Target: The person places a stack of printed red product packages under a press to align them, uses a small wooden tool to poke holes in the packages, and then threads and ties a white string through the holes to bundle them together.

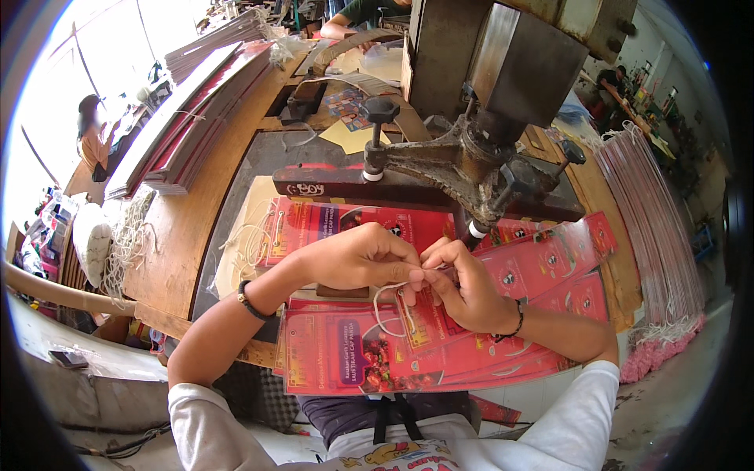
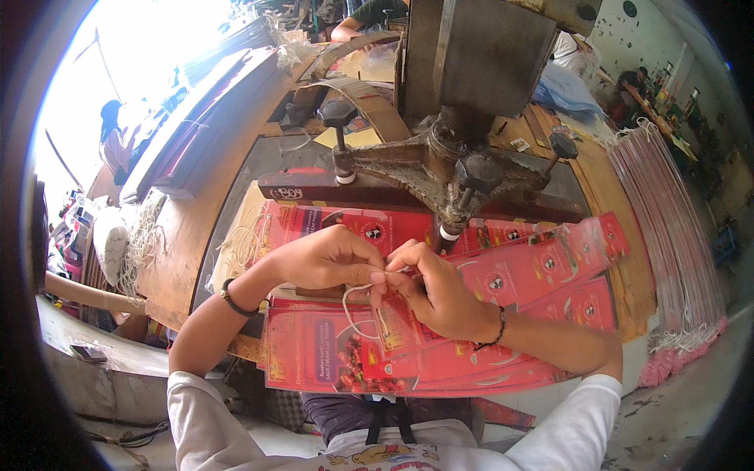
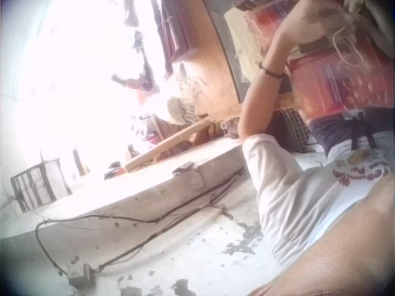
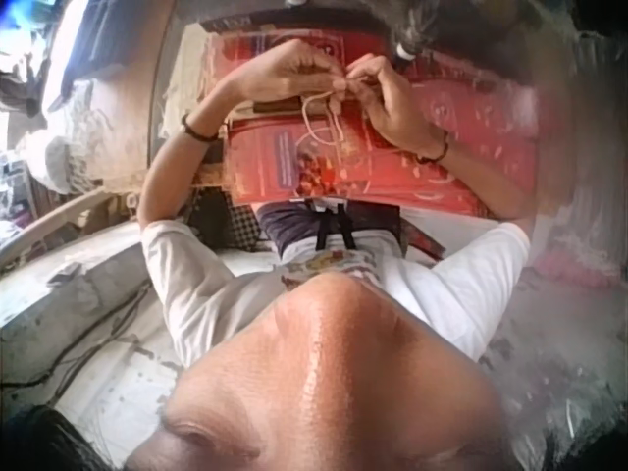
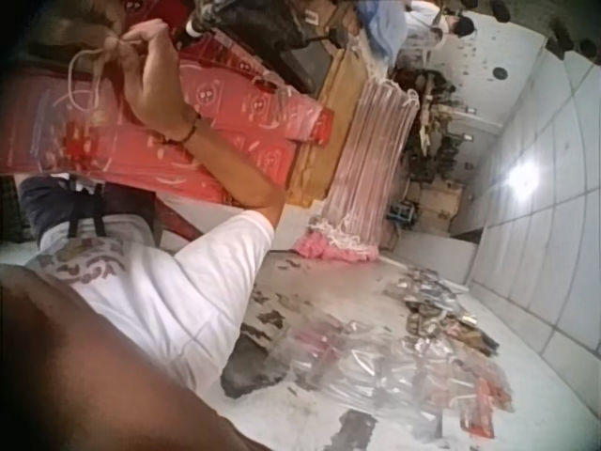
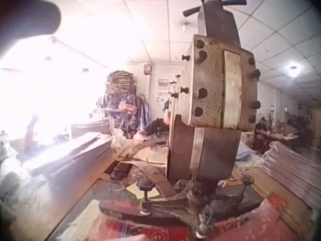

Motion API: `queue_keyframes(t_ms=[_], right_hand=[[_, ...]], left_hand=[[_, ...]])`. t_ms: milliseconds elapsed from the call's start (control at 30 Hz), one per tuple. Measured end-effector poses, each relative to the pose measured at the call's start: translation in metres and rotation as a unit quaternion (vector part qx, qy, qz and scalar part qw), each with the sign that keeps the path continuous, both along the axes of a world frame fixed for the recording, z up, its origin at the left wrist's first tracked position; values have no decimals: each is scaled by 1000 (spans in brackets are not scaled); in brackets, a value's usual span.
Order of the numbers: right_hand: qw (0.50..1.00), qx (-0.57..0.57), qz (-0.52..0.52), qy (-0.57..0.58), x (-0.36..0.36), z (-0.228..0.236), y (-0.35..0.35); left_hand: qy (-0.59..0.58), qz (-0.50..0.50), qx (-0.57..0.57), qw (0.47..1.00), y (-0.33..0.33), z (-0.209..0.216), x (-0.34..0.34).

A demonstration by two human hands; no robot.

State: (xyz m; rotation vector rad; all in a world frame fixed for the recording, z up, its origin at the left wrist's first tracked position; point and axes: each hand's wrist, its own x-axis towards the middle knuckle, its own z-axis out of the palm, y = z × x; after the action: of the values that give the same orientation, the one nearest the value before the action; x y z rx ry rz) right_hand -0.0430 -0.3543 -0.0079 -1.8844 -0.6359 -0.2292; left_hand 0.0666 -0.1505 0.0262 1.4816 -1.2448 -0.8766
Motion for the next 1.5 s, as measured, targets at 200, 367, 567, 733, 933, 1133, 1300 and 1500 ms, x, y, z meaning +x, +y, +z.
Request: queue_keyframes(t_ms=[200,367,567,733,933,1133,1300,1500], right_hand=[[997,69,10,26,0,1,3],[999,51,-6,-5,6,-7,-3],[999,8,-9,-32,6,-8,-5],[997,-13,-1,-74,1,-8,-7],[992,-51,12,-112,-1,-7,-5],[996,12,32,-77,2,-11,0],[997,49,37,-56,-3,-13,5],[995,93,28,-22,-3,-13,3]], left_hand=[[112,7,54,992,3,6,-3],[92,71,82,990,2,16,-13],[116,93,36,988,6,1,-15],[4,47,11,999,8,2,-12],[-35,27,-95,994,9,-9,-7],[93,104,18,990,11,18,-16],[42,125,5,991,15,21,-20],[22,132,25,991,11,16,-19]])
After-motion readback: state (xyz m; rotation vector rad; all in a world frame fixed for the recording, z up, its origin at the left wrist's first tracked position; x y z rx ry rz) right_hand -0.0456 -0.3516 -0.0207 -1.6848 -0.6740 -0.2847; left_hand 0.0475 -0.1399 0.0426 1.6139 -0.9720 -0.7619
